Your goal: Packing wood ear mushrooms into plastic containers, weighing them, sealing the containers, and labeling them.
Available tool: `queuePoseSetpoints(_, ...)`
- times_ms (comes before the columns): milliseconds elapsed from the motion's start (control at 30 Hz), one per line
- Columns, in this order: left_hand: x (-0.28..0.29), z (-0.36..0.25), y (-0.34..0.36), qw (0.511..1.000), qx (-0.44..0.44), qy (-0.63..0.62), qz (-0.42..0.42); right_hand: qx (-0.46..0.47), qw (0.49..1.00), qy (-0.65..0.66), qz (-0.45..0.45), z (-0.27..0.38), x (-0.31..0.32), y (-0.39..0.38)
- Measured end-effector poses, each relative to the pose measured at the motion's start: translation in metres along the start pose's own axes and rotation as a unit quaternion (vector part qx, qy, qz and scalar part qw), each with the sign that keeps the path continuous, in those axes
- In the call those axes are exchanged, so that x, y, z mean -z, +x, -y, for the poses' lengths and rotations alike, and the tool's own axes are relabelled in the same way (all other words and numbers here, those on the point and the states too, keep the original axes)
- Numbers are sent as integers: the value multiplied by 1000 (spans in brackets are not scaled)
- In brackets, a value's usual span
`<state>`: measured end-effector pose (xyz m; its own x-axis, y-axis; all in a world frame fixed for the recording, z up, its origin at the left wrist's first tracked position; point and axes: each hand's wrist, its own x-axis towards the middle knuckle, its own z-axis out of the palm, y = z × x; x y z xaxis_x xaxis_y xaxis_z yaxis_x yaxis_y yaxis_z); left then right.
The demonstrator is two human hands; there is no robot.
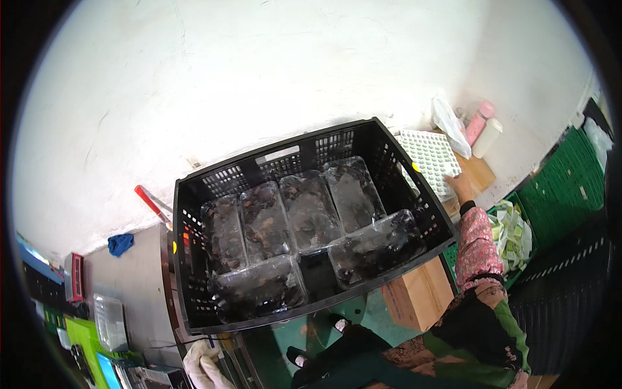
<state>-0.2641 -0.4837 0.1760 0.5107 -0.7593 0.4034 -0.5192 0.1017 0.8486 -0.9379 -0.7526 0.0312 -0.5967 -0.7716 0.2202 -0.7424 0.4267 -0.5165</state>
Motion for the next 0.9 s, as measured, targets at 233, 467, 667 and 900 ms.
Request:
queuePoseSetpoints(233, -24, 8, 16, 998, -7, -7, 54, 156, 968, -45, -193, 43, 96, 11)
queuePoseSetpoints(467, 9, 14, 36, 987, -148, 15, 63, 420, 897, 132, -33, 320, 169, -189)
queuePoseSetpoints(667, 110, 7, 36, 988, -142, -24, -61, 688, 670, 186, 205, 455, 155, -369)
queuePoseSetpoints(900, 213, 50, -1, 992, -102, -70, -15, 733, 523, 238, 363, 507, 102, -468)
